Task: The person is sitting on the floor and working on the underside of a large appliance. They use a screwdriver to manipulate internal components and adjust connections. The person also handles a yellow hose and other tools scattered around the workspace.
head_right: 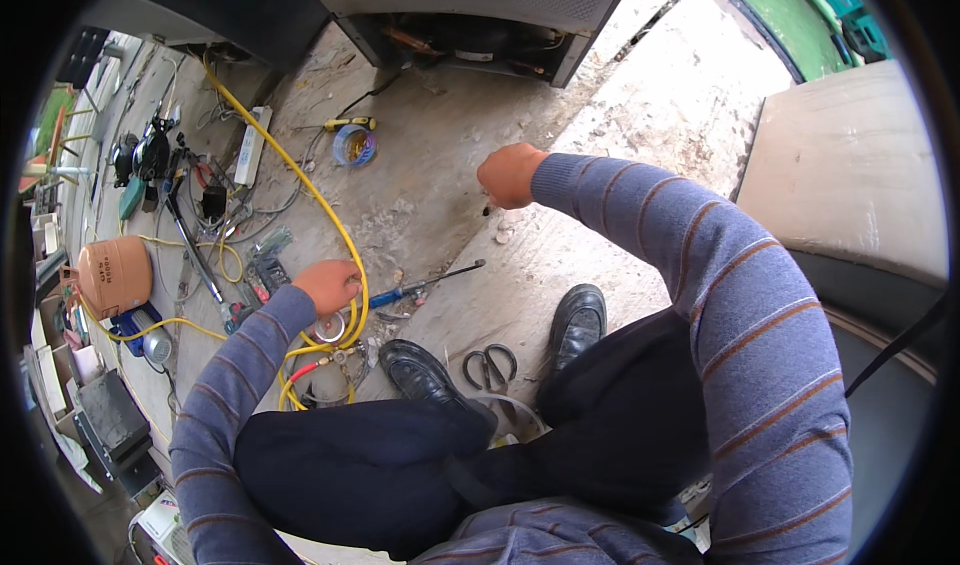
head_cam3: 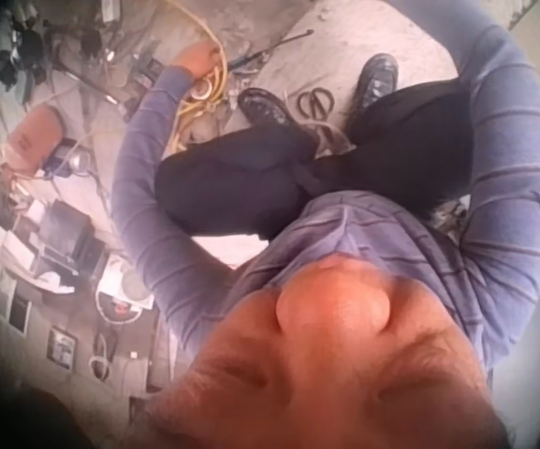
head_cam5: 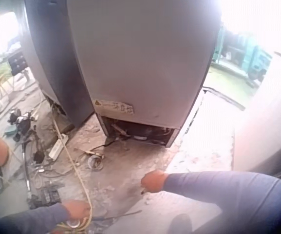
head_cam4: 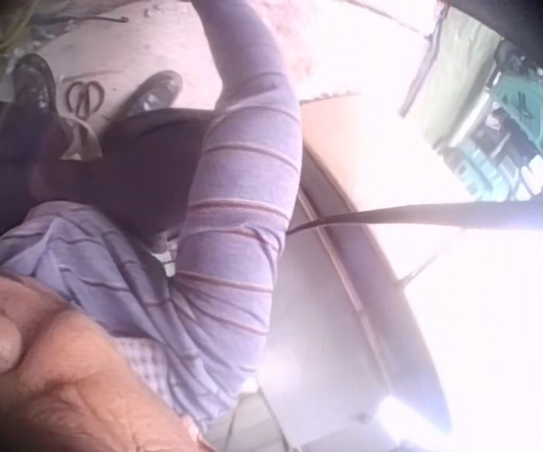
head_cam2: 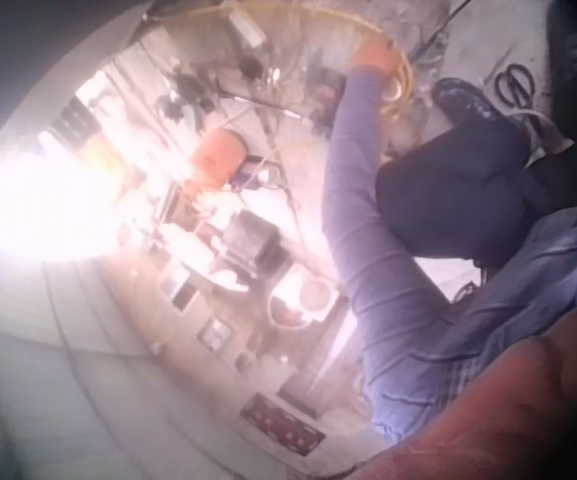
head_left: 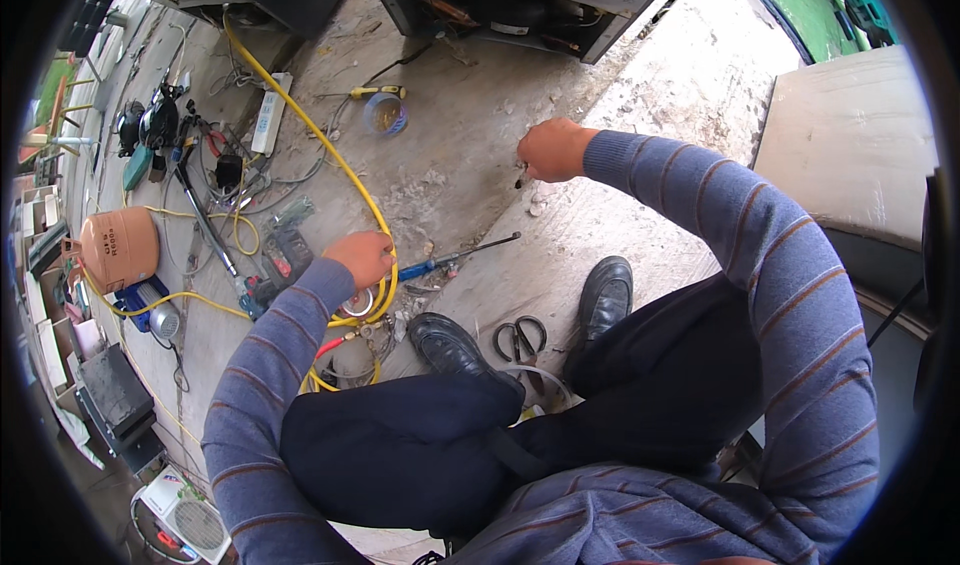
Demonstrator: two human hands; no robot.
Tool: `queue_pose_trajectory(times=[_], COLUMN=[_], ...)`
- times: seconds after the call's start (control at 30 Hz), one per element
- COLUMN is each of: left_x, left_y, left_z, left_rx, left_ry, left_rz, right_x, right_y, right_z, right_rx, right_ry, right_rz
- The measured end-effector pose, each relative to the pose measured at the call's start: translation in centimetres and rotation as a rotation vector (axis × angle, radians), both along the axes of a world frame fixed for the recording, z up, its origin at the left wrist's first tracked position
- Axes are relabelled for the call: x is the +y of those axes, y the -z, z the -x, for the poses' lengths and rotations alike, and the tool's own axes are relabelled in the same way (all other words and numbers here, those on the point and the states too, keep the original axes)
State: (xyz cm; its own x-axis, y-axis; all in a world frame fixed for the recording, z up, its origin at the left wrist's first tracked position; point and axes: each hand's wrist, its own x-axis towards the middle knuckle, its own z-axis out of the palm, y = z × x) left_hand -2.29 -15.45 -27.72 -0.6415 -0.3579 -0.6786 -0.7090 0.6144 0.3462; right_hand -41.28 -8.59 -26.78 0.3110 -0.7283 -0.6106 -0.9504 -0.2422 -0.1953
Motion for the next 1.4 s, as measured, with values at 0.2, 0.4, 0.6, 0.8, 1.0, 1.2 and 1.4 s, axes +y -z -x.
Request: queue_pose_trajectory(times=[0.2, 0.4, 0.6, 0.8, 1.0, 1.2, 1.4], left_x=[0.1, 0.1, 0.0, 0.0, 0.0, -0.8, -7.2], left_y=[-0.7, -0.4, -0.2, -0.3, -0.1, -1.4, -3.8], left_z=[0.4, 0.0, 0.1, 0.4, 0.4, 1.7, 9.5], left_rx=[-0.041, -0.023, -0.03, -0.027, -0.041, 0.129, 0.482], left_ry=[0.006, 0.017, 0.011, 0.015, 0.022, -0.059, -0.354], left_rz=[-0.003, 0.003, -0.002, 0.009, 0.009, 0.077, 0.108], right_x=[-0.1, -0.2, -0.1, 0.0, -0.3, -1.3, -3.8], right_y=[-0.2, -0.5, -0.4, -0.4, -0.5, -1.0, 0.0], right_z=[-0.2, -0.4, -0.2, -0.4, -0.4, -0.1, 2.4], right_rx=[0.013, 0.041, 0.04, 0.037, 0.014, 0.082, 0.137], right_ry=[0.003, -0.011, -0.011, -0.002, -0.011, 0.072, 0.258], right_rz=[-0.013, -0.03, -0.028, -0.014, -0.006, 0.095, 0.272])
